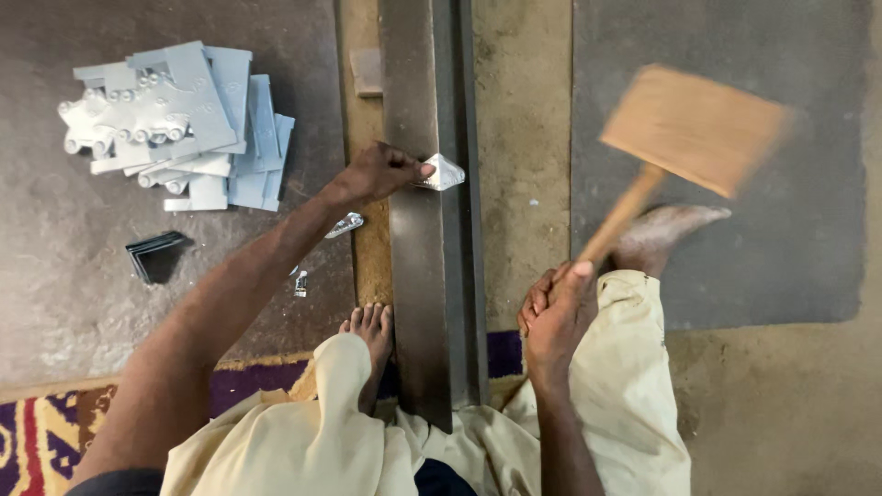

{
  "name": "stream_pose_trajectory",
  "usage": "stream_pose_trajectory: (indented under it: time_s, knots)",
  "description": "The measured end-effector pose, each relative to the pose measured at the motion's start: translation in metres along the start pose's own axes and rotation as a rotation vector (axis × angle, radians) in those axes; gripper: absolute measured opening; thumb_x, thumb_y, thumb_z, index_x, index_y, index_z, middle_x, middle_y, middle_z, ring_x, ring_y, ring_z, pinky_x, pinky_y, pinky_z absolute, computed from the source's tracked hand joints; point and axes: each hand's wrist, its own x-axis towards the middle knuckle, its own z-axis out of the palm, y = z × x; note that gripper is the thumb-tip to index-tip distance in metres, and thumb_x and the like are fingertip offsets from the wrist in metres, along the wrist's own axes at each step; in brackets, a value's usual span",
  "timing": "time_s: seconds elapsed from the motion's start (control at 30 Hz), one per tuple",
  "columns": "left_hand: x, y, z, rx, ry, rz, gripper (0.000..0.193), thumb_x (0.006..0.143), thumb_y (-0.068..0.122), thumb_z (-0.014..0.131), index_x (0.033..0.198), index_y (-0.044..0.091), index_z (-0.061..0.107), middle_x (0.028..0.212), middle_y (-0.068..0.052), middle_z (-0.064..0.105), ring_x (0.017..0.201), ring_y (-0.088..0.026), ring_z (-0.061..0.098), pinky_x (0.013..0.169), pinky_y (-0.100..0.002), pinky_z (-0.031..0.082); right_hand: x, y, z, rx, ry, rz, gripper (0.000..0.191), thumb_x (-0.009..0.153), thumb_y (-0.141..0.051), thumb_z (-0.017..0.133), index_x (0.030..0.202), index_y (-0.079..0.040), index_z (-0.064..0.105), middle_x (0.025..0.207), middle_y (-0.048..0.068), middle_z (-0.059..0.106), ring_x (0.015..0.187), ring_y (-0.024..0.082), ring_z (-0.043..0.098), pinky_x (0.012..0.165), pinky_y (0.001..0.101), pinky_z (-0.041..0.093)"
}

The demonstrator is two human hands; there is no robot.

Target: The person sits on the floor and hammers embossed aluminum pieces against the edge of a steel beam with a wooden mallet, shaping and flattening each piece by hand. Finished pieces are set on the floor beside a growing pile, and at the end the person handles a small dark object with both hands.

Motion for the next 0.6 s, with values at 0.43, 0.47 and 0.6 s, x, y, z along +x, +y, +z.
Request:
stream_pose_trajectory:
  time_s: [0.43,0.47,0.6]
  knots:
    - [0.001,-0.001,-0.004,0.019,-0.071,-0.007,0.049,0.094,0.053,0.076,0.091,0.004,0.079,0.078,-0.008,0.064,0.072,-0.019,0.054,0.067,-0.044,0.049,-0.003,0.023,-0.013,-0.039,-0.020,-0.088,0.049,0.106,-0.055,0.043,0.086,-0.010,0.048,0.058,0.000,0.043,0.040,0.010,0.038,0.034,0.0290,0.032]
    - [0.001,0.001,-0.005,0.021,-0.072,-0.029,0.049,0.093,0.053,0.077,0.090,0.004,0.079,0.077,-0.008,0.063,0.072,-0.019,0.053,0.068,-0.045,0.048,-0.001,0.026,-0.009,-0.072,-0.043,-0.120,0.052,0.106,-0.056,0.043,0.083,-0.009,0.049,0.056,0.000,0.044,0.039,0.011,0.039,0.033,0.0299,0.033]
    - [-0.011,0.001,-0.006,-0.038,-0.029,0.065,0.036,0.086,0.050,0.075,0.086,0.014,0.077,0.075,0.004,0.071,0.073,-0.010,0.063,0.072,-0.037,0.052,-0.009,0.049,0.005,-0.696,-0.257,0.139,0.063,0.106,-0.059,0.048,0.070,-0.006,0.051,0.051,-0.001,0.040,0.041,0.010,0.043,0.038,0.0289,0.034]
